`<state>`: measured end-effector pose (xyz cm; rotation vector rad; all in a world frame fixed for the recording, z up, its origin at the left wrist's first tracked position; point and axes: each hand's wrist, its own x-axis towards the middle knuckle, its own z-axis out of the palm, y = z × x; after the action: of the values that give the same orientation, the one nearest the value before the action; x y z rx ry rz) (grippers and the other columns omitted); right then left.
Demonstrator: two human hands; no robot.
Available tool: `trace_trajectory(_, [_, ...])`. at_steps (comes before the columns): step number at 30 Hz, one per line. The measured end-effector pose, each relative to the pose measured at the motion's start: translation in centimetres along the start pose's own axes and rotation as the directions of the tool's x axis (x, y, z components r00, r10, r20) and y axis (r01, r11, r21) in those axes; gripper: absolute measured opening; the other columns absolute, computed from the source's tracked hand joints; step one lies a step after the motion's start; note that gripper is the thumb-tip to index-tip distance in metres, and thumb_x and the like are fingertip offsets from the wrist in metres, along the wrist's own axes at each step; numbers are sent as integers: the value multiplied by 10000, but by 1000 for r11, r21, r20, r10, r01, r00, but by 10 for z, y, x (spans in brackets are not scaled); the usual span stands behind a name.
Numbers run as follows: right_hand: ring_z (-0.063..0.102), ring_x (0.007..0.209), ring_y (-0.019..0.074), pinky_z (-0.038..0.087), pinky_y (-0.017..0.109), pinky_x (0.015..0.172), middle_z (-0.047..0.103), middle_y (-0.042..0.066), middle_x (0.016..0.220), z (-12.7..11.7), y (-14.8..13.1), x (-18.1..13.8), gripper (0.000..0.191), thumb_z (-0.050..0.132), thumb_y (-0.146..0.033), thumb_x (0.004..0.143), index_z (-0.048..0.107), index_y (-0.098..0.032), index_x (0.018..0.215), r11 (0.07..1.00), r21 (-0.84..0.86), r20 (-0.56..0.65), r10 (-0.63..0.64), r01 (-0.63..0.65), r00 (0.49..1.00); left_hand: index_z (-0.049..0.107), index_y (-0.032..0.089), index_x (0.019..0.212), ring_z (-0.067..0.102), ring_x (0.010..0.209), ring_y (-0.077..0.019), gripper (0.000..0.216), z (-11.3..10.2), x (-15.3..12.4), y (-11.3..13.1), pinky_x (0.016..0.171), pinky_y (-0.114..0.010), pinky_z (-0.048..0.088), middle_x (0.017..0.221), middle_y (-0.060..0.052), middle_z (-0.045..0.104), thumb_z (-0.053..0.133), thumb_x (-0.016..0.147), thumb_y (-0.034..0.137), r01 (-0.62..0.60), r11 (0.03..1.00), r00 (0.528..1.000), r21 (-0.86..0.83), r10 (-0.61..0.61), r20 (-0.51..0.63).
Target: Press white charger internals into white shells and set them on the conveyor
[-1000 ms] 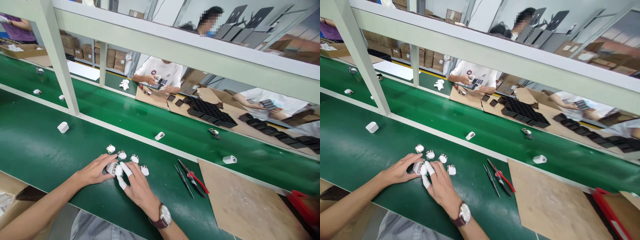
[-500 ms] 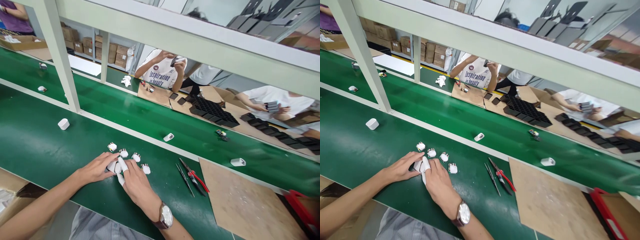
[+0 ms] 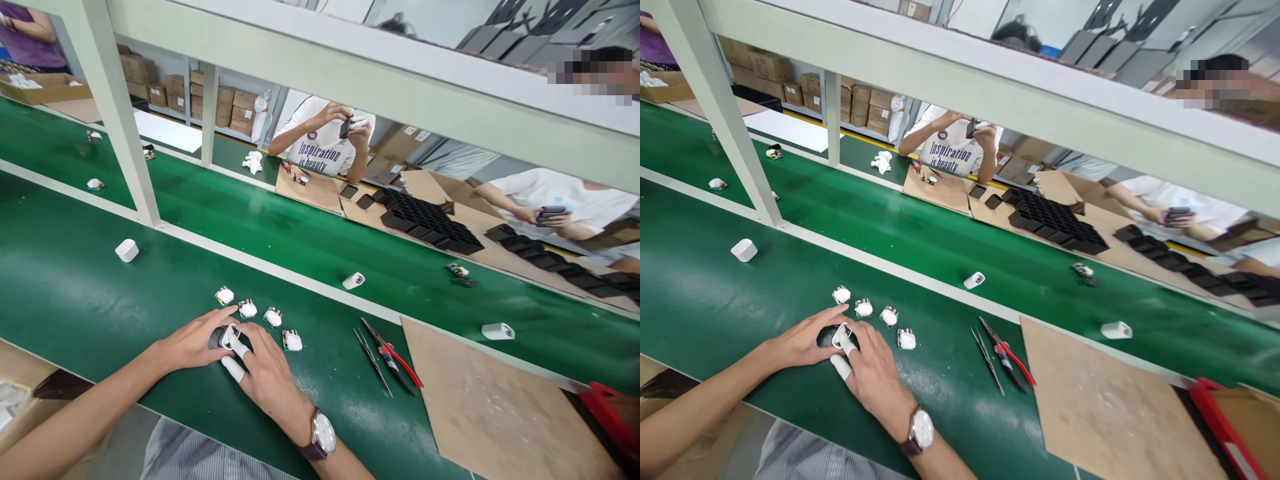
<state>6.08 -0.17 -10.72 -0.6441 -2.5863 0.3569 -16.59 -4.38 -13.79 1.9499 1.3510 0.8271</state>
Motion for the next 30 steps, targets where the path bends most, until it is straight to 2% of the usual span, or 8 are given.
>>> trace_trajectory(7, [632,1163,271,598,451,979,613,139,1307,5,7,7,260,604,-252,1018,622,-222,1276,998,57,-36,0,2,999,340,294,1549,666,1296,-267,733,4,-4,-4,1093,-443,562,1433,-105,658,705,917,224,11,999,1000,-33,-12,-14])
trace_trajectory(11, [655,1084,246,606,416,962,622,115,1241,8,13,3,317,632,-251,986,595,-223,1300,997,69,-17,28,-27,999,520,288,1356,717,1166,-237,426,7,-2,-9,1006,-368,606,1293,-78,710,635,962,177,-161,986,982,33,164,-96])
trace_trajectory(15, [662,1136,245,596,409,1008,638,106,1275,7,20,-5,450,618,-242,988,511,-237,1425,989,139,-86,72,-59,994,597,279,1302,715,1107,-226,325,5,5,-9,950,-333,612,1253,-90,704,548,1018,128,-329,928,920,174,357,-161])
trace_trajectory(20, [669,1160,244,601,417,1016,664,108,1274,-6,23,-13,377,593,-231,1017,562,-243,1392,990,133,-161,75,-53,984,691,253,1138,705,1002,-210,229,2,6,1,879,-336,612,1206,-87,716,544,1028,116,-326,917,917,229,366,-157])
trace_trajectory(23, [673,1163,245,605,428,1010,674,124,1273,-13,24,-19,330,579,-231,1038,579,-219,1368,995,90,-186,60,-44,981,735,236,1050,706,1023,-225,171,-2,10,9,910,-364,611,1174,-94,741,571,1035,191,-250,960,952,128,268,-150])
trace_trajectory(26, [679,1141,248,611,440,990,689,122,1251,-13,25,-30,285,558,-216,1052,595,-210,1334,998,60,-173,41,-31,984,735,200,969,740,958,-237,178,-11,19,14,838,-378,647,1061,-99,770,647,1010,349,-5,954,981,-301,-55,-188])
trace_trajectory(28, [685,1103,247,617,438,962,698,115,1218,-10,25,-40,252,547,-213,1058,604,-203,1304,998,67,-154,31,-21,988,707,175,922,753,835,-219,270,-18,26,16,748,-368,663,969,-90,774,717,955,444,167,744,935,-647,-327,-135])
trace_trajectory(30, [690,1058,245,624,433,927,701,109,1190,-6,25,-49,231,536,-215,1062,608,-195,1281,997,82,-130,21,-10,991,689,157,905,756,792,-211,346,-25,36,16,731,-367,665,956,-95,775,797,876,484,237,534,876,-811,-478,-60])
